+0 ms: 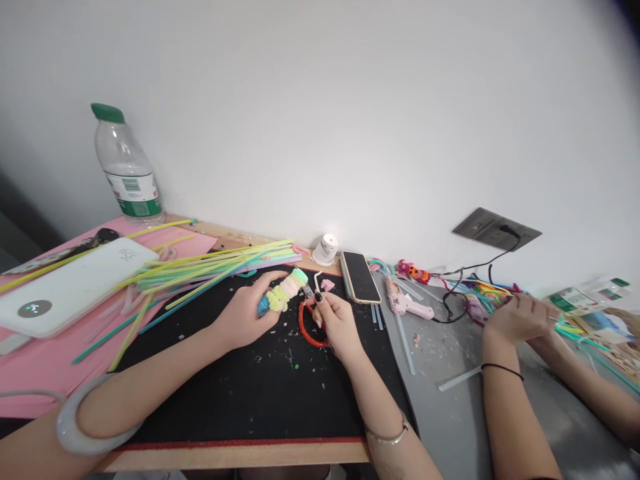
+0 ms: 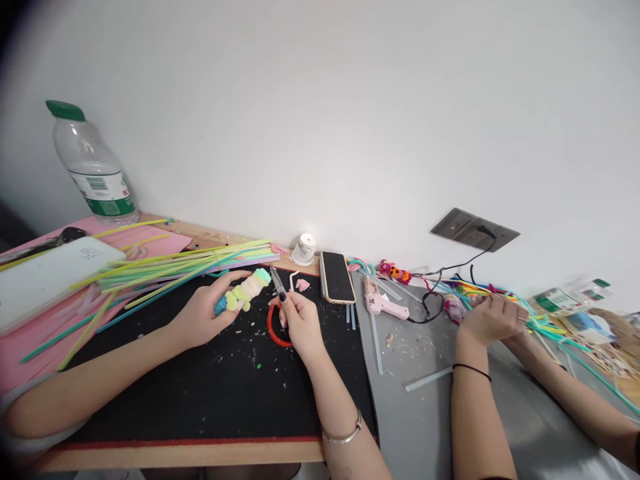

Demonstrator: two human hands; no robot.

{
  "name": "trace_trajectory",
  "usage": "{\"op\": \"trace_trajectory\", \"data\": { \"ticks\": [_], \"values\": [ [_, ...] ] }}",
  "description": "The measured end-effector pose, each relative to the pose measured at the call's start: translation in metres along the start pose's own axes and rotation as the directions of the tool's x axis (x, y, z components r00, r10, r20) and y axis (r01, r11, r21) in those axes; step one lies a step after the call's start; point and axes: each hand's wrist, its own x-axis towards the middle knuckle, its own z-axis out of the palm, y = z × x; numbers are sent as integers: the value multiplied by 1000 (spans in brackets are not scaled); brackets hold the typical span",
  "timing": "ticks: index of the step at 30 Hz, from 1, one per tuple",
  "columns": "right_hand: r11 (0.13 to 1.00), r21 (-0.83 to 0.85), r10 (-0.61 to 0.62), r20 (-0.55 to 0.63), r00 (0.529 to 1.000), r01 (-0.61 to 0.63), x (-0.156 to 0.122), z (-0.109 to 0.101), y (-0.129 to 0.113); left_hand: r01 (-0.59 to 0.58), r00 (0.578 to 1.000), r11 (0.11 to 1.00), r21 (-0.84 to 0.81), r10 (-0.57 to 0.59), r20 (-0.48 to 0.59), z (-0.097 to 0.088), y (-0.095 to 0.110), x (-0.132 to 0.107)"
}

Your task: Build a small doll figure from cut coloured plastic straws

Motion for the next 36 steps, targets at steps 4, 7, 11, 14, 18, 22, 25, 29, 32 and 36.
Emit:
{"op": "trace_trajectory", "data": {
  "ticks": [4,7,11,14,18,22,25,29,32,36],
  "values": [
    [998,68,9,-20,1000,-8,2,1,0,-4,1000,1000,0,4,-14,-1,2,0],
    [997,67,33,-35,999,-31,2,2,1,-14,1000,1000,-1,14,-13,-1,3,0],
    [996,74,56,-23,998,-55,2,1,2,-14,1000,1000,-2,14,-12,-1,0,-1],
    [992,86,94,-28,995,-91,2,2,3,-16,1000,1000,-15,16,-11,0,-1,-1],
    [986,122,123,-35,992,-118,2,3,3,-13,1000,1000,-16,13,-5,0,-2,-1],
    [986,125,119,-40,992,-113,2,3,0,-13,1000,1000,-21,13,-6,0,-2,-1],
    [987,117,111,-40,993,-105,2,3,-2,-11,1000,1000,-27,10,-5,0,-2,0],
    [989,110,106,-42,993,-101,2,2,-2,-7,1000,1000,-26,7,-1,0,-1,0],
    [988,115,106,-51,993,-100,2,2,-2,-14,1000,1000,-17,14,-8,0,-2,0],
    [989,112,102,-65,993,-95,1,2,0,-13,1000,1000,-24,13,-13,1,-3,-1]
  ]
}}
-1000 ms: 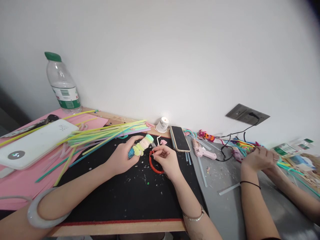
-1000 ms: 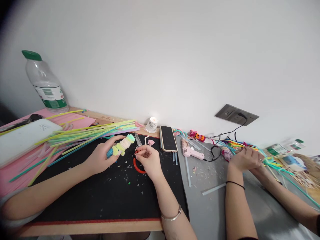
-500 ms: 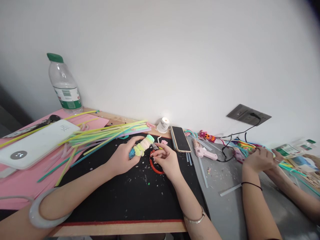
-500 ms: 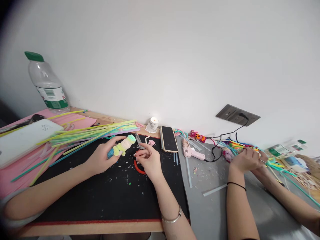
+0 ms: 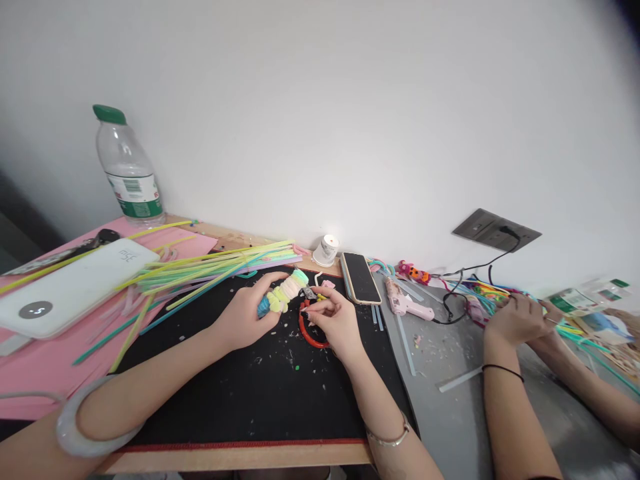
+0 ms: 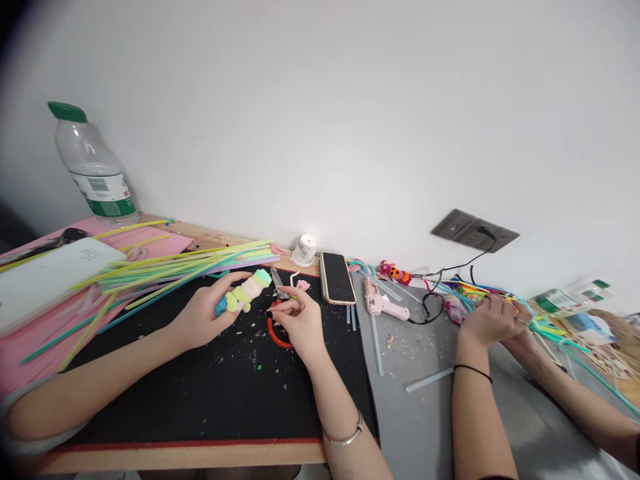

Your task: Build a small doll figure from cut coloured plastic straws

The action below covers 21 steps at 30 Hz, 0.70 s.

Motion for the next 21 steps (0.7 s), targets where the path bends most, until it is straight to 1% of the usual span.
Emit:
{"op": "trace_trajectory", "data": {
  "ticks": [5,7,10,12,15,18,21],
  "values": [
    [999,-28,-23,-26,999,22,0,-2,0,-4,1000,1000,14,4,-2,0,0,0],
    [998,-57,-42,-18,999,40,0,-3,0,-5,1000,1000,22,5,-2,0,0,0],
    [998,-56,-27,14,1000,28,0,-4,1,-6,1000,1000,22,6,2,0,0,0],
    [1000,-5,-5,34,999,5,0,-4,2,-9,1000,1000,18,9,1,0,0,0],
    [992,123,24,49,999,-30,1,-3,2,-5,1000,1000,21,5,1,-1,-1,0],
    [974,219,54,29,998,-59,1,-2,0,2,1000,1000,26,-2,9,-1,0,0],
    [963,258,76,4,997,-75,0,-2,-3,0,1000,1000,21,0,6,-1,0,0]
  ]
}}
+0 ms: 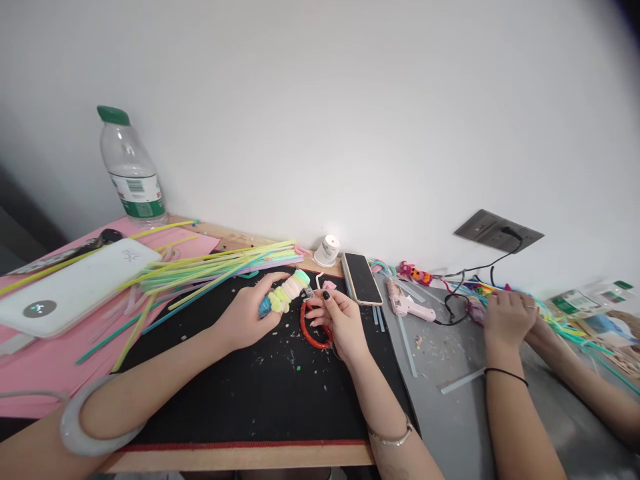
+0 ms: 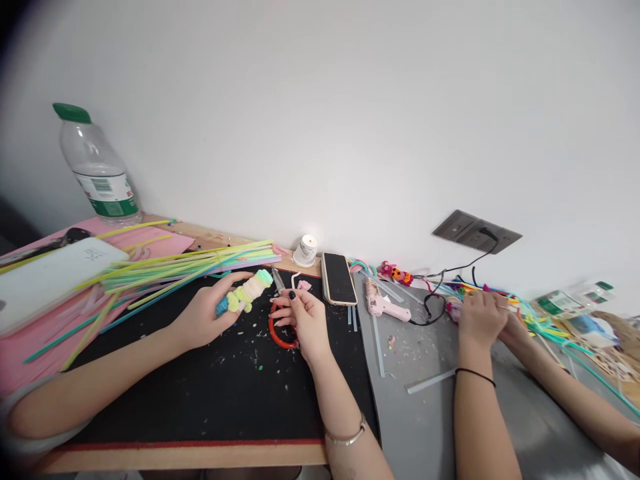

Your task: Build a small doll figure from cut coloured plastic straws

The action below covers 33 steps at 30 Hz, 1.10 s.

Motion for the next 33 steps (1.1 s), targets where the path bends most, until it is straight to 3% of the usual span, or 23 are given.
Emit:
{"op": "trace_trajectory", "data": {
  "ticks": [17,23,33],
  "values": [
    [996,-68,-55,-32,998,53,-2,1,-2,6,1000,1000,-11,-6,22,-1,1,0],
    [1000,-22,14,-23,1000,-14,-4,3,-4,-12,1000,1000,-6,12,1,0,1,1],
    [997,-36,-74,22,997,74,-1,-1,-1,-26,1000,1000,17,26,-8,1,0,1]
  ]
}}
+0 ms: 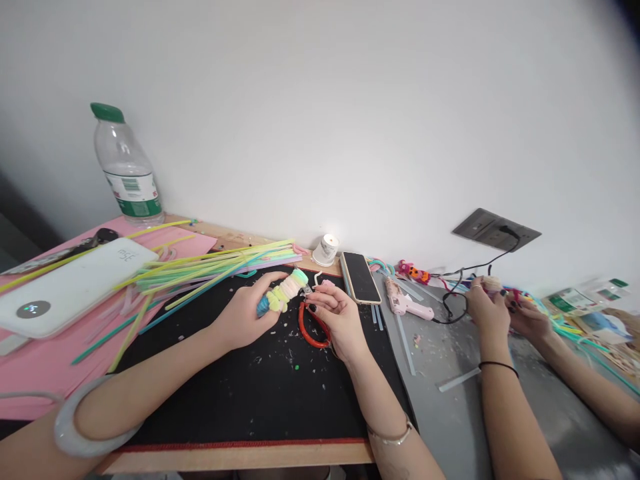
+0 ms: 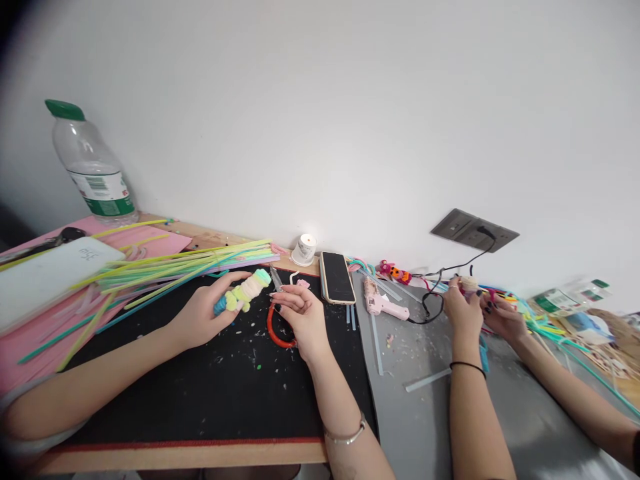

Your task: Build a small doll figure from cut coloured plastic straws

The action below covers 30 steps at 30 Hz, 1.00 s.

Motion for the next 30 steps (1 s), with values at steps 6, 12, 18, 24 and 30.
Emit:
{"op": "trace_trajectory", "data": {
  "ticks": [6,12,18,24,30],
  "values": [
    [1000,-15,0,-9,1000,0,0,1,2,5,1000,1000,-18,-5,3,0,-1,0],
    [1000,-27,1,-18,1000,-1,0,-1,3,16,1000,1000,-14,-16,19,-1,0,-1],
    [998,-65,-11,-9,1000,10,0,0,2,9,1000,1000,-11,-9,20,-1,0,0],
    [997,-74,-11,-5,1000,10,-1,1,1,21,999,1000,-10,-20,31,0,0,0],
    [998,-61,10,-3,1000,-10,-1,1,1,21,999,1000,-5,-21,29,-1,1,1]
  ]
}}
